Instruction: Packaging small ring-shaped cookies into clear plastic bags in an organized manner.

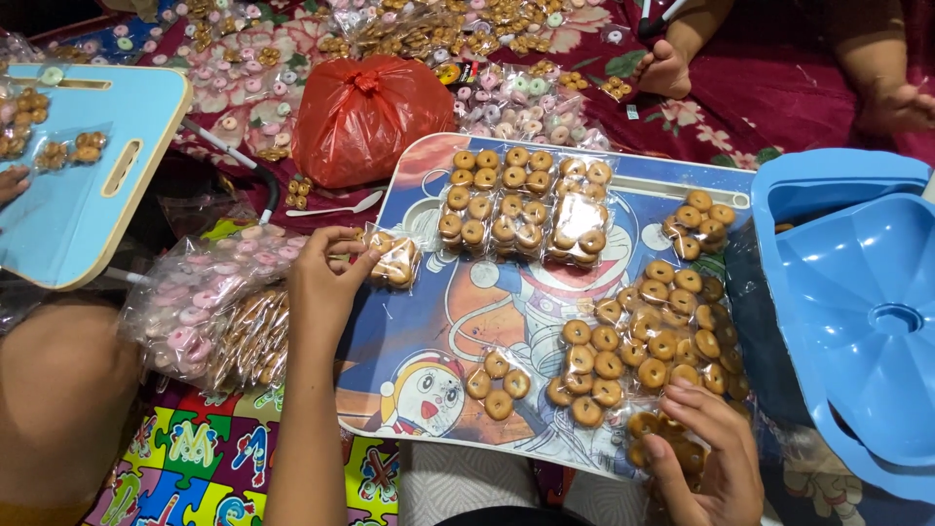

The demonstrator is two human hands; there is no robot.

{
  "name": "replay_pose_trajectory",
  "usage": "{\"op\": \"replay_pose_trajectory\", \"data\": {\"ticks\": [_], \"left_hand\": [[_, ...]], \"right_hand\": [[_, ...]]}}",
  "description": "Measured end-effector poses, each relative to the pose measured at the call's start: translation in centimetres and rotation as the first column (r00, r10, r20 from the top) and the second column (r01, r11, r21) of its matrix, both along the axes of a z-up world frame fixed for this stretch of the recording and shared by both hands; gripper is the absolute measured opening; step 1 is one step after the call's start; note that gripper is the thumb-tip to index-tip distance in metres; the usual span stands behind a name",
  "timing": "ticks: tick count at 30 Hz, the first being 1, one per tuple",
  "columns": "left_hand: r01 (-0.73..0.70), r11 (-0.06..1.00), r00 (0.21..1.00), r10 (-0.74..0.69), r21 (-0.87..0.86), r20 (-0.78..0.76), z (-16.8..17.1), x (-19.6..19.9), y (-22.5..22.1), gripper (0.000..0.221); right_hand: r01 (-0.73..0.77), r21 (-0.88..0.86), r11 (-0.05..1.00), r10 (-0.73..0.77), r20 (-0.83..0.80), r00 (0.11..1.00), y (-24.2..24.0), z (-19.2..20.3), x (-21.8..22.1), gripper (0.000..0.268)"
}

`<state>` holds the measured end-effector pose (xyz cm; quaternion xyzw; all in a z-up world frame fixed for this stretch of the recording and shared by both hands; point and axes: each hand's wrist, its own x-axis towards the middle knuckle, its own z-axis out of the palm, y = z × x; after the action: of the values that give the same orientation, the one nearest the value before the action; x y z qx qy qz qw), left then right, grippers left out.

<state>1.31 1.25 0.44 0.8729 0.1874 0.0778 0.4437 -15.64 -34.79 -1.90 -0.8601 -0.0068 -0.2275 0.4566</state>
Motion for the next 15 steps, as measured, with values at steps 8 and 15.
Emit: {"op": "replay_pose_trajectory", "data": {"ticks": [8, 15], "left_hand": [[0.046, 0.988, 0.999, -0.042, 0.144, -0.026, 0.4, -0.3, -0.2, 0.029], [0.283, 0.914, 0.954, -0.238, 0.290, -0.182, 4.5, -4.2, -4.8, 0.036]], "right_hand": [[0.017, 0.014, 1.000, -0.018, 0.018, 1.000, 0.0, 0.3, 0.2, 0.031], [0.041, 0.066, 0.997, -0.043, 0.034, 0.998, -0.8, 0.2, 0.0, 0.031]]}}
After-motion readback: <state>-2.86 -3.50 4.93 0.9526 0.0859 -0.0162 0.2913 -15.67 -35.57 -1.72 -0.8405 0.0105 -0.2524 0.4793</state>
